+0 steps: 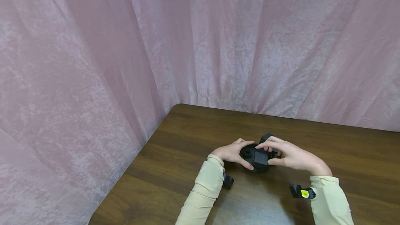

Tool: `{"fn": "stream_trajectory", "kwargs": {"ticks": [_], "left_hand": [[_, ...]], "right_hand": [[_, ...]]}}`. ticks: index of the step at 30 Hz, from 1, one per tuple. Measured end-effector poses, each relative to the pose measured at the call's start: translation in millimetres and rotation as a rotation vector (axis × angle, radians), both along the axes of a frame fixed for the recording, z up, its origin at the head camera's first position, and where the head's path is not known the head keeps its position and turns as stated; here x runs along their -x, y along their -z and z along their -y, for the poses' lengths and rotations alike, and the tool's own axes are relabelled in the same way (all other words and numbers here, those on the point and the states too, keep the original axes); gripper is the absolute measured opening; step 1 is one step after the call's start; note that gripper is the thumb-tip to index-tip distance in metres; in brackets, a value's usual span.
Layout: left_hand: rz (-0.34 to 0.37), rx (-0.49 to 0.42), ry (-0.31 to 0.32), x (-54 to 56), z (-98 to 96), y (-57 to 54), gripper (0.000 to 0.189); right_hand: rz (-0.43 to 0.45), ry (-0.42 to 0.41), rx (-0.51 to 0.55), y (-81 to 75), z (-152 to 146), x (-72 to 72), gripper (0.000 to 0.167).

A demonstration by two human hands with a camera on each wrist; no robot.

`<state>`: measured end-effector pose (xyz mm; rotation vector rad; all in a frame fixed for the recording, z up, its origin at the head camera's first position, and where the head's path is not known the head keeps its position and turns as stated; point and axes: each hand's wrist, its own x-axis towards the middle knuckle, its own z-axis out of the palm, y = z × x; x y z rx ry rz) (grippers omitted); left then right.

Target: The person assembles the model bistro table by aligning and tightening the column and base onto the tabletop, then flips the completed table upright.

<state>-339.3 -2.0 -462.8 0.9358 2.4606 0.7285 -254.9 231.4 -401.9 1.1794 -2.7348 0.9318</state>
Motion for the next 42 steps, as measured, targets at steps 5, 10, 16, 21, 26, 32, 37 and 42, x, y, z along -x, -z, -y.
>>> {"fn": "stream_trajectory", "kwargs": {"ticks": [5,10,16,21,26,32,37,42], "left_hand": [[-0.007,-0.006,0.012,-0.1,-0.9,1.4,0.096],[-0.006,-0.008,0.018,-0.3,-1.9,2.2,0.096],[0.034,-0.045,-0.005,-0.8,-1.7,3.4,0.091],[0.0,-0.005,0.004,-0.7,-1.7,3.0,0.096],[0.007,-0.002,-0.007,0.2,-1.7,2.8,0.098],[0.004,0.011,-0.003,1.2,0.1,2.0,0.099],[0.011,0.009,-0.009,1.1,0.1,1.7,0.098],[0.013,0.016,-0.012,-0.5,0.1,0.5,0.098]], "right_hand": [[-0.105,-0.015,-0.033,5.3,5,0.0,0.046],[-0.023,0.008,-0.043,4.9,7,-0.5,0.043],[0.08,0.04,-0.032,5.3,9,1.2,0.049],[0.07,0.052,-0.051,7.4,11,2.3,0.045],[0.108,0.115,-0.077,4.4,9,2.6,0.052],[0.121,0.149,-0.074,-1.0,3,2.9,0.051],[0.11,0.189,-0.086,-4.4,0,2.6,0.043],[0.133,0.215,-0.091,-5.4,-1,2.0,0.041]]}}
